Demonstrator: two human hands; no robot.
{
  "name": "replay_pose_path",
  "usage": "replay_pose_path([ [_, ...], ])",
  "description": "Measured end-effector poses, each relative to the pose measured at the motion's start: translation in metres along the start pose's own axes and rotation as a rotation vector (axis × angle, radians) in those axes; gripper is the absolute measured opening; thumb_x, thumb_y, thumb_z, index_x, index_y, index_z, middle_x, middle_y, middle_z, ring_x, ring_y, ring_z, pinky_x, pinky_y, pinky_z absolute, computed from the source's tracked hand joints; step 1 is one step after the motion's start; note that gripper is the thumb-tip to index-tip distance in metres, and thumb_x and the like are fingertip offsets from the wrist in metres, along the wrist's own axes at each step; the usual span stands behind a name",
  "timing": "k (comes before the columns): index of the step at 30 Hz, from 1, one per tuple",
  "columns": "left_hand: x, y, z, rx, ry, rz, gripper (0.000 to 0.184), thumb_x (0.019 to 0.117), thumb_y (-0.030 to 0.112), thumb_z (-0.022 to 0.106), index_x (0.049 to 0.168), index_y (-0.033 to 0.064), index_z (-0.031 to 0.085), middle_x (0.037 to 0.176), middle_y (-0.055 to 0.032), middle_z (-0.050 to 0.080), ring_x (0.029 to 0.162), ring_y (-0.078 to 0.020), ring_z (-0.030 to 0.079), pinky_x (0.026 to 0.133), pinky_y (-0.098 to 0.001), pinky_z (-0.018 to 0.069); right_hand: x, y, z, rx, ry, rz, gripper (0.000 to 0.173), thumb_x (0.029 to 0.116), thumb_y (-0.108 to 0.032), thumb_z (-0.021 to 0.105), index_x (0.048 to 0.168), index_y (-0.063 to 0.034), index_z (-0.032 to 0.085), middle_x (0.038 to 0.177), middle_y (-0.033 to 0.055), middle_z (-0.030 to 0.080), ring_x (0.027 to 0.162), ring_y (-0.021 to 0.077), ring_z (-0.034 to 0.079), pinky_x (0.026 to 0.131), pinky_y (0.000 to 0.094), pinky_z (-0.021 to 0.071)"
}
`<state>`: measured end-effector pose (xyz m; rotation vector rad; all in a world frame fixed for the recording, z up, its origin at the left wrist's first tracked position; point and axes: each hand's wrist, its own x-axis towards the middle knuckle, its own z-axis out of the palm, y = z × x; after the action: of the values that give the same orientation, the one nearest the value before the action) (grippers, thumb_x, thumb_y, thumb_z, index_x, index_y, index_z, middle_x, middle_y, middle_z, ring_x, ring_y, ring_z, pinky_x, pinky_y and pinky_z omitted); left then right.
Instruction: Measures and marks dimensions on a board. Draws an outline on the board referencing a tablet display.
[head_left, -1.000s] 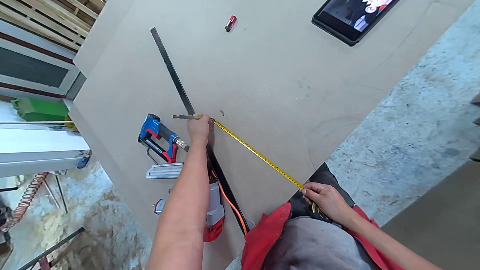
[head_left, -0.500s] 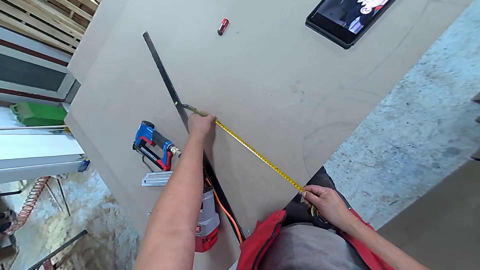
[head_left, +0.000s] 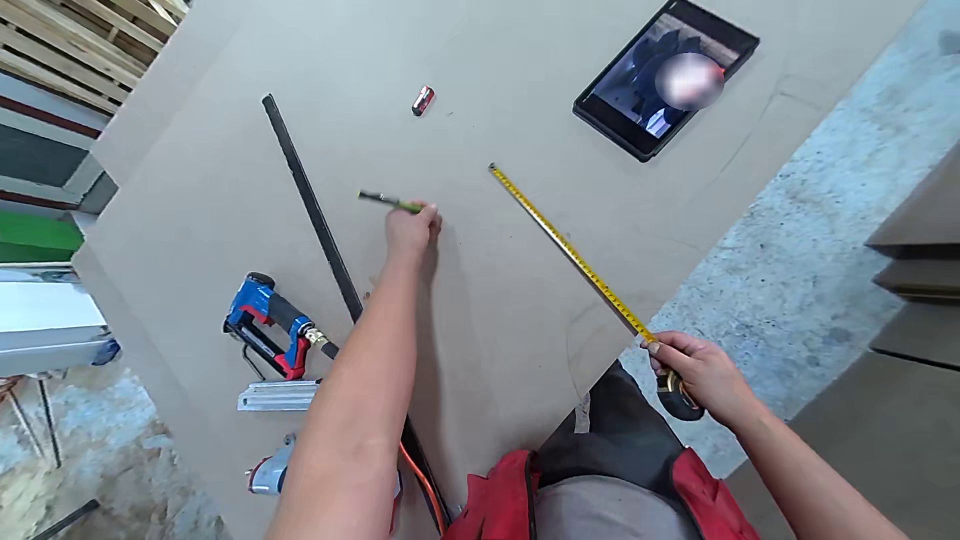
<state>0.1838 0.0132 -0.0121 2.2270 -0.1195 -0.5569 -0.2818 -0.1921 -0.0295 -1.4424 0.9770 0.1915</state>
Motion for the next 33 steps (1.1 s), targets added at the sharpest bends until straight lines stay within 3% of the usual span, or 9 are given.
replay_pose_path([
  [4, -0.092, -0.058, -0.015, -0.06, 0.107, -0.011, 0.034, 0.1067, 0.035, 0.056, 0.116, 0.0049, 0.069, 0.09, -0.01, 0.072, 0.074, -0.0214, 0.068, 0.072, -0.0448, 0.0593, -0.018, 0.003, -0.028, 0.117, 0.071, -0.059, 0.024, 0.1018, -0.027, 0.062, 0.11, -0.0101, 0.076, 0.076, 0.0078, 0.069, 0.064, 0.0189, 0.064, 0.06, 0.033, 0.0552],
  [10, -0.223, -0.117, -0.003, -0.196, 0.25, -0.071, 0.034, 0.11, 0.03, 0.047, 0.124, 0.0059, 0.066, 0.086, -0.0048, 0.074, 0.07, -0.014, 0.069, 0.067, -0.0339, 0.0598, -0.024, -0.014, -0.058, -0.034, 0.17, -0.106, 0.026, 0.1056, -0.026, 0.058, 0.117, -0.0121, 0.075, 0.079, 0.0057, 0.07, 0.062, 0.0177, 0.063, 0.055, 0.0347, 0.054],
  [17, -0.233, -0.108, 0.023, -0.227, 0.365, -0.012, 0.04, 0.1113, 0.024, 0.037, 0.134, -0.0052, 0.054, 0.085, -0.0045, 0.068, 0.066, -0.0063, 0.063, 0.061, -0.024, 0.0544, 0.066, -0.089, -0.123, -0.269, 0.214, -0.229, 0.027, 0.1034, -0.022, 0.054, 0.123, -0.018, 0.072, 0.082, 0.0009, 0.073, 0.07, 0.0148, 0.068, 0.067, 0.0405, 0.0595],
  [20, -0.234, -0.101, 0.037, -0.05, 0.474, 0.023, 0.04, 0.1096, 0.024, 0.041, 0.129, -0.0066, 0.059, 0.086, -0.0066, 0.065, 0.068, -0.0063, 0.061, 0.064, -0.0246, 0.0546, 0.117, -0.122, -0.156, -0.424, 0.304, -0.312, 0.027, 0.1047, -0.037, 0.057, 0.119, -0.0218, 0.074, 0.086, -0.0021, 0.075, 0.077, 0.0131, 0.071, 0.074, 0.044, 0.0604],
  [22, -0.232, -0.091, 0.05, 0.077, 0.538, 0.009, 0.038, 0.1076, 0.023, 0.047, 0.128, -0.0065, 0.061, 0.093, -0.0144, 0.066, 0.077, -0.0125, 0.064, 0.073, -0.0306, 0.0564, 0.147, -0.136, -0.174, -0.505, 0.352, -0.377, 0.028, 0.1043, -0.042, 0.058, 0.115, -0.0232, 0.075, 0.087, -0.0027, 0.075, 0.077, 0.0126, 0.072, 0.074, 0.0439, 0.0602],
  [24, -0.231, -0.072, 0.066, 0.198, 0.581, -0.061, 0.043, 0.1065, 0.025, 0.052, 0.137, -0.0052, 0.056, 0.117, -0.0234, 0.068, 0.105, -0.0246, 0.068, 0.095, -0.0398, 0.0548, 0.17, -0.147, -0.188, -0.56, 0.353, -0.431, 0.025, 0.1043, -0.032, 0.056, 0.115, -0.0199, 0.075, 0.093, 0.0003, 0.075, 0.082, 0.0144, 0.071, 0.076, 0.0442, 0.0594],
  [27, -0.224, -0.047, 0.097, 0.301, 0.595, -0.146, 0.056, 0.1039, 0.029, 0.054, 0.15, -0.0009, 0.043, 0.146, -0.0242, 0.054, 0.137, -0.0344, 0.053, 0.115, -0.0484, 0.0424, 0.194, -0.155, -0.2, -0.607, 0.315, -0.519, 0.026, 0.1015, -0.021, 0.053, 0.116, -0.014, 0.073, 0.1, 0.004, 0.075, 0.088, 0.0159, 0.071, 0.079, 0.0422, 0.0596],
  [30, -0.216, -0.05, 0.129, 0.409, 0.593, -0.203, 0.058, 0.1039, 0.033, 0.05, 0.154, 0.0036, 0.042, 0.159, -0.0196, 0.042, 0.15, -0.0369, 0.036, 0.124, -0.0546, 0.0265, 0.21, -0.16, -0.201, -0.666, 0.284, -0.57, 0.029, 0.1062, -0.031, 0.053, 0.113, -0.0142, 0.076, 0.103, 0.0026, 0.076, 0.094, 0.0141, 0.072, 0.085, 0.0405, 0.0599],
  [33, -0.213, -0.058, 0.136, 0.476, 0.613, -0.237, 0.059, 0.1043, 0.039, 0.047, 0.154, 0.0067, 0.043, 0.161, -0.016, 0.041, 0.152, -0.0346, 0.034, 0.125, -0.0543, 0.0239, 0.223, -0.161, -0.196, -0.695, 0.311, -0.637, 0.026, 0.1041, -0.027, 0.055, 0.108, -0.0138, 0.077, 0.102, 0.0027, 0.073, 0.094, 0.0135, 0.07, 0.082, 0.0367, 0.0602],
])
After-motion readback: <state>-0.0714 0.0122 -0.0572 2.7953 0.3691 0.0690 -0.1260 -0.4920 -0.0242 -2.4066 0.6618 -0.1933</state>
